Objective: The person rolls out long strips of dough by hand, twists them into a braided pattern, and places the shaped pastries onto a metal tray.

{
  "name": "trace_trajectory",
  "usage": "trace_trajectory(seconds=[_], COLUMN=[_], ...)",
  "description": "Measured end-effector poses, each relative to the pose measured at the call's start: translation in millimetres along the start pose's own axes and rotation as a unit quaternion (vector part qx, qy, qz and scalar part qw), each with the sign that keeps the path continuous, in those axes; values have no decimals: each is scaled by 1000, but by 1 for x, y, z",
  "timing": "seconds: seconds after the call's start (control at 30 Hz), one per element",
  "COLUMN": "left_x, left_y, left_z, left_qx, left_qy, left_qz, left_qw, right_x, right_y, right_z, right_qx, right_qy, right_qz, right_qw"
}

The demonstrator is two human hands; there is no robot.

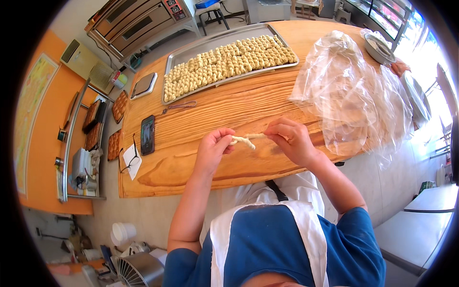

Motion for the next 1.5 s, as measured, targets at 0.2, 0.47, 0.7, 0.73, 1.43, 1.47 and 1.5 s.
trace_trajectory(seconds=[0.2, 0.47, 0.7, 0.73, 1.43, 1.47, 1.5], left_x=[-4, -13, -14, -14, -30, -34, -37], left_y=[1, 12, 15, 17, 44, 47, 49], left_z=[-7, -35, -33, -35, -43, -45, -47], left_qx=[16, 27, -16, -16, -62, -56, -49], left_qy=[27, 114, -36, -36, -166, -184, -202], left_qz=[-12, -72, -195, -195, -287, -305, -323], left_qw=[999, 990, 980, 980, 942, 933, 923], right_x=[11, 7, 30, 26, -6, -6, -4], right_y=[2, 0, 1, 1, 11, 12, 13], right_z=[-25, -32, -27, -28, -43, -41, -44], right_qx=[77, 28, 44, 33, 72, 63, 62], right_qy=[47, -33, 37, 26, -124, -25, -25], right_qz=[-2, -46, 1, -23, -195, -218, -219], right_qw=[996, 998, 998, 999, 970, 974, 973])
Point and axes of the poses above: each hand's wrist, its own y-axis away from the middle knuckle, its own z-axis out of the back of the hand, x = y × z, the point moved 7 cm from there along -y, towards the middle knuckle, and after that the axes turned 6 degrees about -z, right-handed, at the moved point
